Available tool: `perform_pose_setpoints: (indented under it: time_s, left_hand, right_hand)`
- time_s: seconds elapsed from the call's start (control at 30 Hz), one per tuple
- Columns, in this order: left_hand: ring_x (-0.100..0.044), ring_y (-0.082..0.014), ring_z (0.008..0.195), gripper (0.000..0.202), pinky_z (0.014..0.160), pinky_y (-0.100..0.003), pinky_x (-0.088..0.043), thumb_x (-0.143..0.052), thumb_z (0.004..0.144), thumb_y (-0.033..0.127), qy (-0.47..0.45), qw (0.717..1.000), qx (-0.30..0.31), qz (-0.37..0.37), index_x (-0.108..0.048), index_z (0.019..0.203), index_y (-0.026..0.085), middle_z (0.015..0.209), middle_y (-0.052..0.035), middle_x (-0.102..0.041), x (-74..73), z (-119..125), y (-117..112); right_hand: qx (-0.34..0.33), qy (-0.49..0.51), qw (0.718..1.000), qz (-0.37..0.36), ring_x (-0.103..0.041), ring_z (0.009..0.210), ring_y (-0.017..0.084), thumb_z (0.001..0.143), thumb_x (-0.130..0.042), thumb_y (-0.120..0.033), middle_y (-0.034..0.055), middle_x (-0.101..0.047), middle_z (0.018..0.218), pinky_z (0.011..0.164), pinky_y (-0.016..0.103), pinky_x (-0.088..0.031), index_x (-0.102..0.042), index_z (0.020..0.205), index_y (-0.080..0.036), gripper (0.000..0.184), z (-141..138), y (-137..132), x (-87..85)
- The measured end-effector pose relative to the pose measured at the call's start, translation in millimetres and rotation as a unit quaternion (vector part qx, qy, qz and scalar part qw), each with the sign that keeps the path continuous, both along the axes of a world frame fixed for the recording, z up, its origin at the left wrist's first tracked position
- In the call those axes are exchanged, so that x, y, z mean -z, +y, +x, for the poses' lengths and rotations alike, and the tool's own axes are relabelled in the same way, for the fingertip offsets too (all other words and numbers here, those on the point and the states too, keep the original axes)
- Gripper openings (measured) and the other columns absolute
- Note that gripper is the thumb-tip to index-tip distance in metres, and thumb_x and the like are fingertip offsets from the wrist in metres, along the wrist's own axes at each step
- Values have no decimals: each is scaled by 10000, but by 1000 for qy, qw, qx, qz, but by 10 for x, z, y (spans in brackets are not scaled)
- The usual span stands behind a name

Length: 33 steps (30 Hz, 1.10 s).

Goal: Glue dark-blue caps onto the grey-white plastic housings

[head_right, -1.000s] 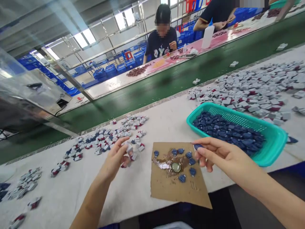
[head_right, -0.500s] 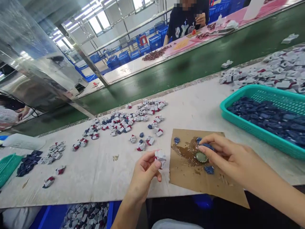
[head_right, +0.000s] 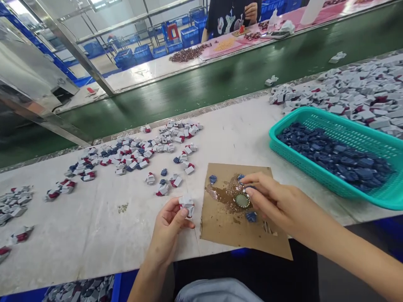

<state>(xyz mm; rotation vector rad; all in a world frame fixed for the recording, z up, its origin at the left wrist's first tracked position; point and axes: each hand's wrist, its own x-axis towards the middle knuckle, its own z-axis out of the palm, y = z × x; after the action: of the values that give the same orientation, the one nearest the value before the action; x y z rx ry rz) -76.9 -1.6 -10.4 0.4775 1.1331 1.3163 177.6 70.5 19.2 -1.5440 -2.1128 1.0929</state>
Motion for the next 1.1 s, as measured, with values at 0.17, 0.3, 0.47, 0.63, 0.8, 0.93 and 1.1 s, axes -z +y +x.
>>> perform_pose_setpoints:
  time_s: [0.17, 0.3, 0.47, 0.63, 0.8, 0.93, 1.1]
  left_hand:
    - [-590, -97, 652, 394, 532, -167, -559, -917, 646, 454, -1, 1000, -1, 2, -776, 891, 180, 770, -18, -698, -2, 23, 15]
    - [-584, -95, 627, 422, 531, -173, -558, -937, 604, 463, -4, 1000, 3, -17, -768, 862, 174, 741, -11, -690, -59, 12, 34]
    - [-599, -104, 640, 391, 539, -177, -554, -910, 658, 453, -4, 1000, -4, -19, -770, 894, 174, 753, -18, -697, -90, 32, -11]
    - [-594, -82, 637, 283, 545, -149, -547, -885, 727, 379, -53, 998, -1, -21, -785, 902, 180, 763, -8, -704, -153, 132, -105]
    - [-598, -78, 647, 242, 546, -143, -564, -877, 749, 332, -97, 995, 32, -9, -794, 931, 195, 779, -7, -709, -98, 179, -137]
    - [-570, -66, 635, 219, 549, -135, -568, -865, 766, 313, -109, 993, 46, -1, -798, 942, 202, 790, -6, -708, -44, 183, -142]
    - [-570, -60, 623, 216, 545, -130, -563, -859, 773, 303, -121, 992, 45, 4, -794, 951, 200, 805, -9, -715, -46, 206, -153]
  right_hand:
    - [-36, -8, 999, 7, -621, 523, 191, 924, -433, -672, 7, -696, 682, 470, 291, -462, -641, 1086, -296, 459, 67, 19, -33]
    - [11, 32, 999, 39, -731, 682, 226, 919, -489, -636, 38, -754, 808, 539, 298, -565, -607, 1052, -289, 390, 62, -9, -57]
    - [0, 39, 979, 201, -737, 917, 237, 917, -581, -566, 71, -739, 1060, 615, 282, -607, -728, 927, -298, 305, 6, -29, -79]
    - [22, 32, 980, 197, -663, 549, 136, 894, -637, -538, 8, -732, 781, 432, 196, -528, -735, 929, -285, 274, -6, -51, -15]
    - [41, 16, 982, 183, -750, 644, 152, 929, -578, -589, -18, -792, 913, 459, 161, -565, -731, 1075, -303, 355, 12, -103, 59]
    - [-18, -48, 959, 278, -754, 661, 140, 986, -506, -583, -33, -792, 882, 523, 163, -579, -731, 946, -268, 389, -8, -101, 54]
    - [-68, -95, 937, 329, -739, 661, 127, 1057, -414, -451, -23, -764, 843, 589, 195, -581, -632, 989, -239, 312, -46, -99, 131]
